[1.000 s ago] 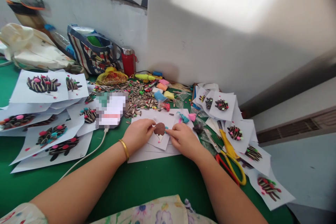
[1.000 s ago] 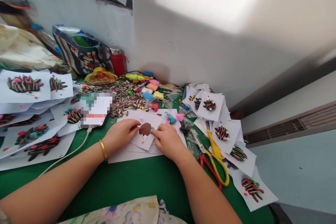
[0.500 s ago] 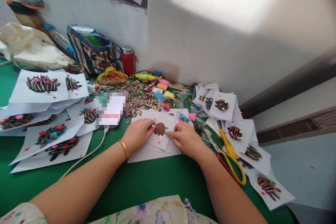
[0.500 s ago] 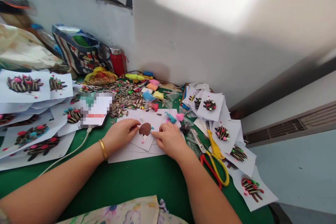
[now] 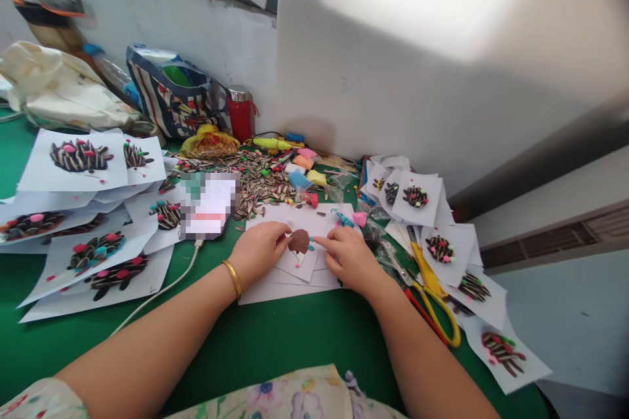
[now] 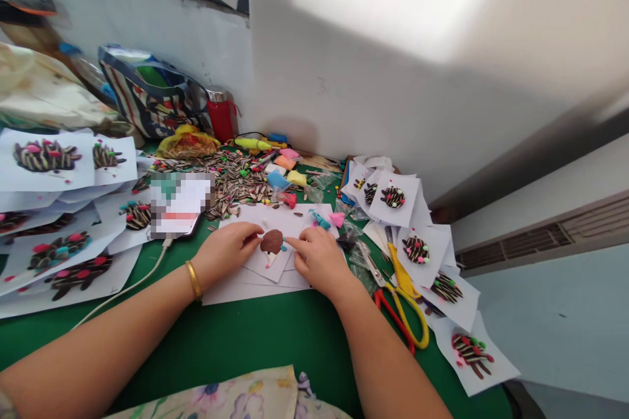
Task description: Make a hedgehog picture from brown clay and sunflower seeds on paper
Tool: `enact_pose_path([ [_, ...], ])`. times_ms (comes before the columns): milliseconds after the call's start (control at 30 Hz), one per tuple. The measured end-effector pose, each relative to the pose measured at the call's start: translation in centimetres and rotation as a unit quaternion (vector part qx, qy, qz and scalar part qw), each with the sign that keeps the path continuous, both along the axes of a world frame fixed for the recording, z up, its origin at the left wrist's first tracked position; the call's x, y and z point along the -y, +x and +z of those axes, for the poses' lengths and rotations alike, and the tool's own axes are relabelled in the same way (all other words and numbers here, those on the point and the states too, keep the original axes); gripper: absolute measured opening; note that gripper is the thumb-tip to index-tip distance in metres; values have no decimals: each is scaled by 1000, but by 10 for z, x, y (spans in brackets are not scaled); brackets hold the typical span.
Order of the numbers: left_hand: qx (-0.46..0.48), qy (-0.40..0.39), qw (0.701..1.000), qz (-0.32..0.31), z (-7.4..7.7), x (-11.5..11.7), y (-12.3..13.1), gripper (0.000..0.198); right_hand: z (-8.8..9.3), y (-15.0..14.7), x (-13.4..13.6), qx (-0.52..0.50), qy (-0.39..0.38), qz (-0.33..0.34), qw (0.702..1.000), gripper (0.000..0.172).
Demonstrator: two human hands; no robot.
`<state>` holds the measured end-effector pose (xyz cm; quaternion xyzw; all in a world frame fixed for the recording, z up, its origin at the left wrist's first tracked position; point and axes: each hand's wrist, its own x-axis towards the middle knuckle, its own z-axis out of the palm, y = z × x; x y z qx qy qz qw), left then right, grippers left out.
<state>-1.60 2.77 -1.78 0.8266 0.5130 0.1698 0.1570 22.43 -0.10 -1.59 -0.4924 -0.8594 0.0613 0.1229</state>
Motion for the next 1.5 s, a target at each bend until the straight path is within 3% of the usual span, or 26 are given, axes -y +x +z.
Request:
enact_pose_path([
  [300, 1, 3, 1000, 1, -1, 0, 0, 21, -11, -9, -7, 4, -11, -27, 1000, 40],
  [1067, -2, 5, 1000, -4, -2, -1, 1, 22, -13, -13, -8, -7, -24, -33, 999, 40],
  [1500, -4, -5, 1000, 2, 1, 0, 1, 22, -7, -4, -7, 35, -1, -26, 999, 42],
])
